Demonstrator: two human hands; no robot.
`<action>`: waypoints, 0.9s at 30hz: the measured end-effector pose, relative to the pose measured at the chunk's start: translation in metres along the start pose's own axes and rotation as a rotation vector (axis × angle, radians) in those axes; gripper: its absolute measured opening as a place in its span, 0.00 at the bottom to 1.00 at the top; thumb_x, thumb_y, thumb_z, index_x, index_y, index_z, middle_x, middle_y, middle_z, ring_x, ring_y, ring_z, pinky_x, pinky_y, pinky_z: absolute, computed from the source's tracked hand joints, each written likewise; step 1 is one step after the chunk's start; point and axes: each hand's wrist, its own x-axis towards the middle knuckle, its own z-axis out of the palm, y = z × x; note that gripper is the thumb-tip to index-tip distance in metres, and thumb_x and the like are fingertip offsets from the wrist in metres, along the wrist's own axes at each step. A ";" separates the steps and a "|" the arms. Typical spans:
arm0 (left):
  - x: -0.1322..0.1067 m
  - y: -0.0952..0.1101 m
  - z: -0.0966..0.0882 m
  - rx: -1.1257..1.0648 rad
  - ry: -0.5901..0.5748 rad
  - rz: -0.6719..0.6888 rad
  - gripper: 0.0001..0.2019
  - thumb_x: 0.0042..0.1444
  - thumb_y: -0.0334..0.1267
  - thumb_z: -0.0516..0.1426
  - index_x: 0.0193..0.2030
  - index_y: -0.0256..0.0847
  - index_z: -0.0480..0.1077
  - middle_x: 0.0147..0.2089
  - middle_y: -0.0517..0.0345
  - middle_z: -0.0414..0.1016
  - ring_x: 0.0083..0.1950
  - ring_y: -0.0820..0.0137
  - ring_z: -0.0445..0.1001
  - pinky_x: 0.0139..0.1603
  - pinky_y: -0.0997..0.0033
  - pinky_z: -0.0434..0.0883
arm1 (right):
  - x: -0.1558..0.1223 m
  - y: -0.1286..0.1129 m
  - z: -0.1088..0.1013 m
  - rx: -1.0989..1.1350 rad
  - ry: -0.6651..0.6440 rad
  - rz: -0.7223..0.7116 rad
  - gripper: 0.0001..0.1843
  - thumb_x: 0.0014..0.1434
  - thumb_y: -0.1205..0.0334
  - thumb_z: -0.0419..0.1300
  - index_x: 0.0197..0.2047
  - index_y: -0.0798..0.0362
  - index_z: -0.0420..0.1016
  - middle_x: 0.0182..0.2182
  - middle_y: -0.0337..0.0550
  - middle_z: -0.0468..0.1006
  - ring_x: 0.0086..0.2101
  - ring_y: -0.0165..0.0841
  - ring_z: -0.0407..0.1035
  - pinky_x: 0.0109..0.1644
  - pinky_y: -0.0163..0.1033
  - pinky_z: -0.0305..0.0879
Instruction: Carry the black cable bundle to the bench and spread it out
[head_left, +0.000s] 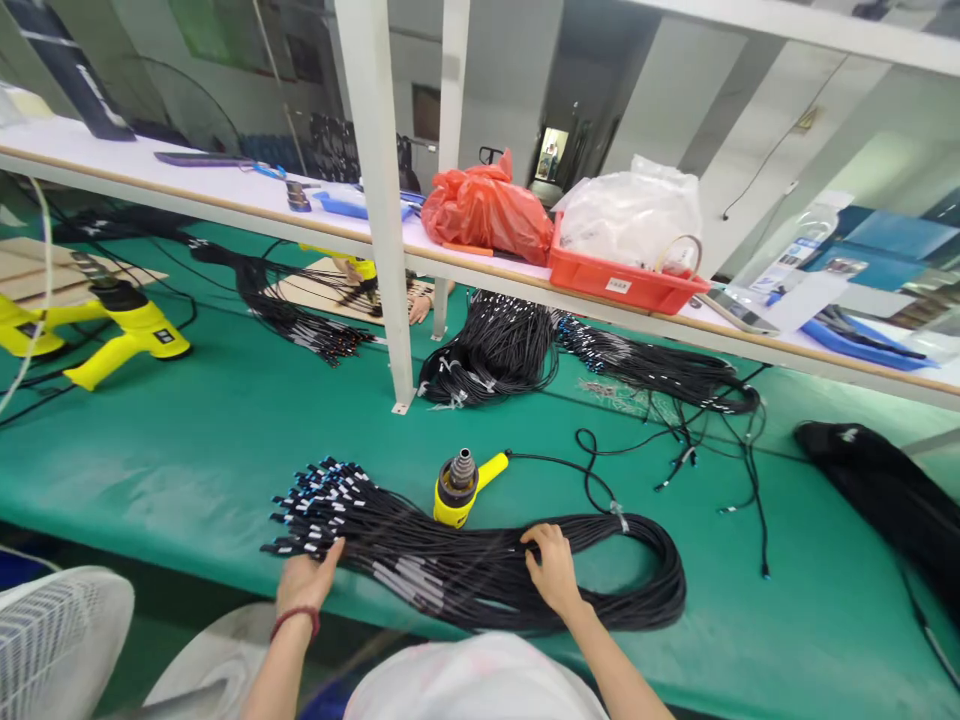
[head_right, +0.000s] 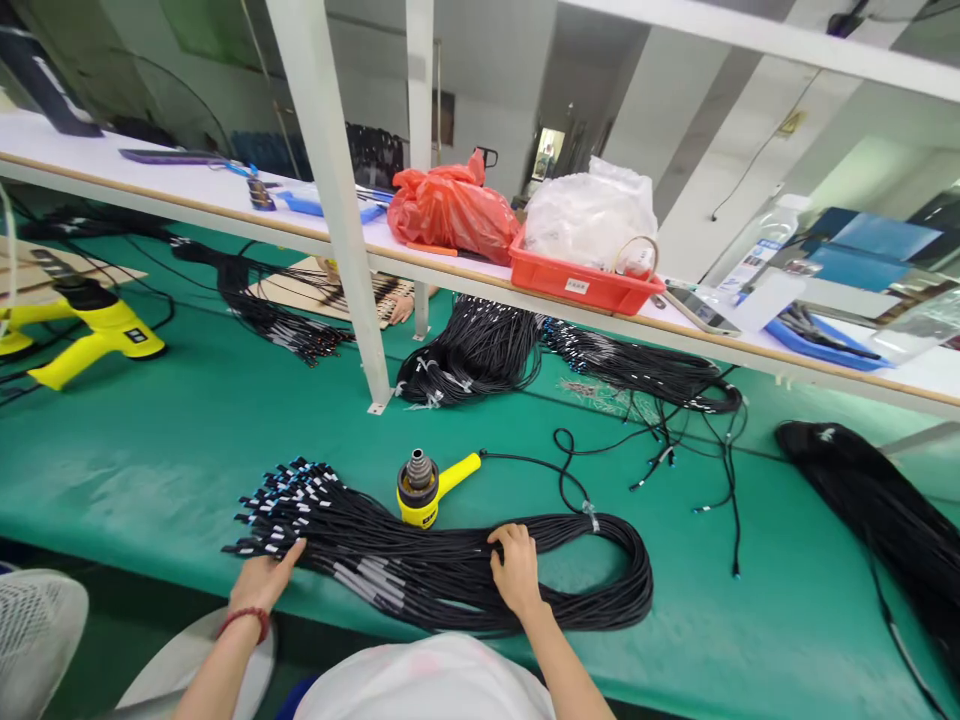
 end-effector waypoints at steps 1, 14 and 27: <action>-0.003 0.002 -0.003 0.055 0.050 0.081 0.17 0.36 0.33 0.66 0.18 0.45 0.58 0.28 0.48 0.68 0.61 0.37 0.61 0.57 0.43 0.64 | -0.002 -0.002 -0.001 -0.014 -0.005 0.000 0.13 0.52 0.75 0.54 0.37 0.51 0.74 0.39 0.45 0.76 0.44 0.42 0.66 0.46 0.44 0.60; -0.112 -0.027 0.131 0.560 -0.936 1.022 0.12 0.57 0.28 0.51 0.37 0.44 0.75 0.42 0.57 0.78 0.45 0.65 0.74 0.50 0.65 0.69 | -0.011 -0.003 -0.004 -0.183 -0.070 -0.019 0.11 0.63 0.67 0.56 0.32 0.51 0.77 0.34 0.42 0.76 0.39 0.38 0.68 0.43 0.42 0.55; -0.118 -0.042 0.120 1.026 -0.831 1.173 0.14 0.54 0.23 0.51 0.45 0.37 0.71 0.44 0.47 0.71 0.52 0.58 0.64 0.53 0.57 0.67 | 0.005 -0.005 0.001 -0.190 -0.096 -0.093 0.08 0.60 0.69 0.61 0.39 0.47 0.78 0.37 0.40 0.78 0.41 0.39 0.68 0.45 0.42 0.55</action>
